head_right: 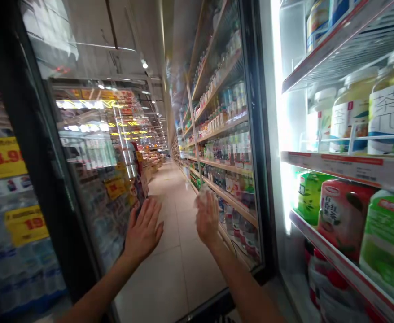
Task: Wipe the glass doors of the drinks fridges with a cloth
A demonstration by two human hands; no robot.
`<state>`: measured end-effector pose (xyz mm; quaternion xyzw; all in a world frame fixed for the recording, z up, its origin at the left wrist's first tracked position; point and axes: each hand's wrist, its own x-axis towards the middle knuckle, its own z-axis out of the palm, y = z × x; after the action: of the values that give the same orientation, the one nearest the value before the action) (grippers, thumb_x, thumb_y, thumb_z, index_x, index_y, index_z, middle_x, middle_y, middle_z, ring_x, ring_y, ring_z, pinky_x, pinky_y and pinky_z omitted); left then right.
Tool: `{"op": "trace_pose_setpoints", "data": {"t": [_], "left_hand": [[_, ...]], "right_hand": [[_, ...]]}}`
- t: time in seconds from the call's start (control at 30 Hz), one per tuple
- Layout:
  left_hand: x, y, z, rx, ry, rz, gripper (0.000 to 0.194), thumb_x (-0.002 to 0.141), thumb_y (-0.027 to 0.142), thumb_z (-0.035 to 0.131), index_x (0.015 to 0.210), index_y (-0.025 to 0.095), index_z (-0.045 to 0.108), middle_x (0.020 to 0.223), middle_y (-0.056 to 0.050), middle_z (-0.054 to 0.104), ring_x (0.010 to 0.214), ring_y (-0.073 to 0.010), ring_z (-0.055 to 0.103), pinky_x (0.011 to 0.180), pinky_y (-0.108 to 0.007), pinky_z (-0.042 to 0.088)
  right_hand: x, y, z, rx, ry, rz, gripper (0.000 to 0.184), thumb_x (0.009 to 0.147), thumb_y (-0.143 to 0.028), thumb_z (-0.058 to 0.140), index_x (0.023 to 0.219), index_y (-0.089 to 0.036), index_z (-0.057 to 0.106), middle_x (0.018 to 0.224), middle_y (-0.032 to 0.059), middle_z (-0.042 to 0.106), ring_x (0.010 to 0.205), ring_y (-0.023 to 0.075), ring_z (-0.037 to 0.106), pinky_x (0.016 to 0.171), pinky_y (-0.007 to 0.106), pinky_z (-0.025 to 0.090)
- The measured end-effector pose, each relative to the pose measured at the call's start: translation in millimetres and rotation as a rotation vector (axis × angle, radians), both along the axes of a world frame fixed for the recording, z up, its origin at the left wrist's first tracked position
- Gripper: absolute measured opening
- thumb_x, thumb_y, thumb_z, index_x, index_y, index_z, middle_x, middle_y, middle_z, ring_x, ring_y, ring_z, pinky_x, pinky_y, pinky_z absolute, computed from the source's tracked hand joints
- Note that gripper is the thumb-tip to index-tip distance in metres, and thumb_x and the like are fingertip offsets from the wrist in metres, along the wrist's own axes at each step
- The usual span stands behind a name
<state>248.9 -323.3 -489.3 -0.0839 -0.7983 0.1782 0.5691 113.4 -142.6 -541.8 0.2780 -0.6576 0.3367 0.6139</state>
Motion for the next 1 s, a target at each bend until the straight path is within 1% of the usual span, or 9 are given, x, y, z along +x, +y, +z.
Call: {"op": "trace_pose_setpoints", "data": {"t": [0.1, 0.23, 0.3, 0.5, 0.57, 0.73, 0.83, 0.93, 1.0], "left_hand": [[1.1, 0.7, -5.2, 0.005, -0.013, 0.006, 0.060, 0.083, 0.026, 0.047, 0.139, 0.018, 0.025, 0.136, -0.011, 0.042, 0.132, -0.0243, 0.030, 0.110, -0.046, 0.014], [3.1, -0.2, -10.6, 0.036, -0.037, -0.024, 0.063, 0.083, 0.025, 0.047, 0.140, 0.020, 0.022, 0.137, -0.010, 0.041, 0.133, -0.0228, 0.027, 0.111, -0.046, 0.014], [2.9, 0.2, -11.6, 0.047, -0.040, -0.031, 0.063, 0.083, 0.025, 0.047, 0.140, 0.020, 0.021, 0.137, -0.010, 0.041, 0.133, -0.0226, 0.026, 0.111, -0.046, 0.013], [8.0, -1.5, -27.0, 0.047, -0.072, -0.002, 0.061, 0.083, 0.023, 0.048, 0.139, 0.018, 0.026, 0.138, -0.011, 0.040, 0.134, -0.0244, 0.024, 0.110, -0.047, 0.015], [14.5, -5.7, -39.6, 0.033, -0.104, 0.017, 0.060, 0.082, 0.021, 0.047, 0.139, 0.017, 0.026, 0.138, -0.011, 0.039, 0.135, -0.0239, 0.023, 0.110, -0.046, 0.016], [29.9, -12.1, -69.8, 0.040, -0.125, 0.027, 0.064, 0.081, 0.019, 0.047, 0.140, 0.017, 0.021, 0.138, -0.011, 0.039, 0.135, -0.0224, 0.021, 0.111, -0.044, 0.016], [33.5, -11.4, -79.9, 0.046, -0.138, 0.053, 0.067, 0.081, 0.018, 0.046, 0.141, 0.017, 0.017, 0.140, -0.011, 0.036, 0.136, -0.0236, 0.019, 0.110, -0.046, 0.017], [38.7, -14.8, -87.8, 0.045, -0.160, 0.075, 0.069, 0.080, 0.016, 0.047, 0.142, 0.016, 0.015, 0.141, -0.012, 0.034, 0.136, -0.0243, 0.019, 0.110, -0.046, 0.018], [45.3, -20.8, -94.1, 0.047, -0.177, 0.085, 0.070, 0.080, 0.016, 0.047, 0.142, 0.014, 0.015, 0.140, -0.013, 0.035, 0.136, -0.0237, 0.018, 0.110, -0.045, 0.018]], "right_hand": [[2.8, 2.4, -16.3, 0.239, 0.058, 0.045, 0.049, 0.080, -0.012, 0.044, 0.125, -0.031, 0.048, 0.142, 0.0031, 0.035, 0.133, 0.0220, 0.030, 0.107, 0.045, 0.032], [-26.2, 34.7, -22.1, -0.295, -0.166, -0.089, 0.047, 0.084, -0.014, 0.036, 0.130, -0.022, 0.043, 0.146, 0.0113, 0.025, 0.134, 0.0252, 0.025, 0.105, 0.050, 0.032], [-27.7, 35.5, -28.3, -0.453, -0.236, -0.099, 0.048, 0.086, -0.015, 0.033, 0.134, -0.018, 0.038, 0.147, 0.0144, 0.020, 0.135, 0.0272, 0.022, 0.104, 0.053, 0.032], [19.7, -10.1, -68.7, 0.148, -0.066, 0.042, 0.049, 0.082, -0.010, 0.041, 0.127, -0.029, 0.046, 0.147, 0.0053, 0.025, 0.135, 0.0265, 0.025, 0.104, 0.050, 0.035], [14.0, -2.3, -70.2, 0.107, -0.083, 0.031, 0.047, 0.082, -0.011, 0.043, 0.124, -0.032, 0.049, 0.144, 0.0034, 0.030, 0.133, 0.0239, 0.029, 0.105, 0.047, 0.034], [-15.9, 24.7, -57.6, -0.380, -0.247, -0.096, 0.051, 0.086, -0.012, 0.031, 0.136, -0.019, 0.032, 0.148, 0.0135, 0.015, 0.137, 0.0257, 0.016, 0.106, 0.054, 0.029], [8.8, -2.6, -67.3, -0.215, -0.227, -0.036, 0.051, 0.085, -0.011, 0.034, 0.136, -0.019, 0.033, 0.150, 0.0129, 0.011, 0.137, 0.0281, 0.016, 0.104, 0.054, 0.031], [37.5, -31.7, -79.5, 0.143, -0.089, 0.069, 0.050, 0.082, -0.010, 0.041, 0.128, -0.031, 0.045, 0.147, 0.0037, 0.025, 0.135, 0.0241, 0.025, 0.105, 0.047, 0.034], [36.4, -29.4, -79.4, 0.170, -0.068, 0.075, 0.047, 0.082, -0.011, 0.043, 0.121, -0.034, 0.051, 0.142, 0.0011, 0.036, 0.132, 0.0219, 0.032, 0.105, 0.045, 0.035]]}}
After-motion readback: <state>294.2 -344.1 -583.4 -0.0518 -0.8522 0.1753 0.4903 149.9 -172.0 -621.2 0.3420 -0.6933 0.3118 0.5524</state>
